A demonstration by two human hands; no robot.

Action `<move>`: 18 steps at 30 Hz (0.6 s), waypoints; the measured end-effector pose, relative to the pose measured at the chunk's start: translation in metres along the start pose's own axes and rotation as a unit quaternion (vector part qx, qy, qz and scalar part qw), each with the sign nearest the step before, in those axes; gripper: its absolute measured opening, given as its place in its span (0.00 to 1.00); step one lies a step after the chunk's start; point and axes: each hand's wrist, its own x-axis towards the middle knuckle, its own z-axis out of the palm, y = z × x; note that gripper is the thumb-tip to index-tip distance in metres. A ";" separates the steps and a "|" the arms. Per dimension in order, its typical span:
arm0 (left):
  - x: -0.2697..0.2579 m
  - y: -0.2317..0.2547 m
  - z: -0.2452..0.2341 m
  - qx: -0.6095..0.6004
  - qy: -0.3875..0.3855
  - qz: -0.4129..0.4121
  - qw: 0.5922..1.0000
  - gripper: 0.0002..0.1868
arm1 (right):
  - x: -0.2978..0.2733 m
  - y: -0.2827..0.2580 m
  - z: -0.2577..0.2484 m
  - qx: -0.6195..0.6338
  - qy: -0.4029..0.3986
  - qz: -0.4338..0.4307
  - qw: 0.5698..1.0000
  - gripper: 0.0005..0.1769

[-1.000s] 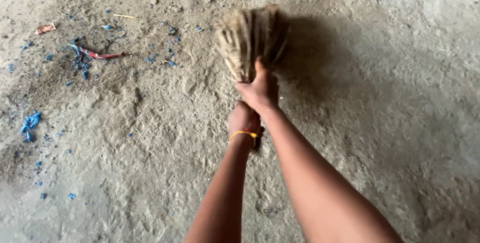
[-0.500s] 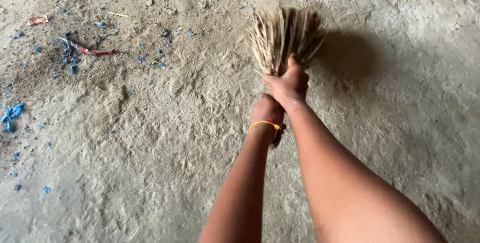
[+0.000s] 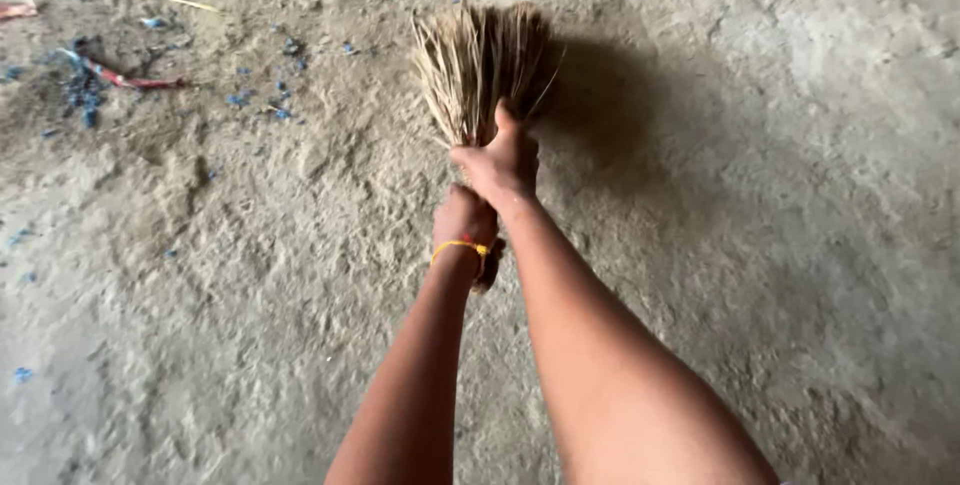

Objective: The person sweeps debris and dust on a concrete floor using a small hand broom.

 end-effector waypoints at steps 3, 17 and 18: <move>0.009 0.006 -0.007 -0.016 0.013 0.001 1.000 0.24 | 0.013 -0.003 0.010 0.034 0.042 -0.050 0.997 0.59; 0.043 0.011 0.002 -0.138 0.043 0.078 0.986 0.25 | 0.057 0.057 0.017 0.086 0.031 0.134 0.987 0.50; 0.043 0.005 0.005 -0.125 0.055 0.088 0.987 0.25 | 0.045 0.050 0.011 0.091 -0.071 0.281 0.953 0.44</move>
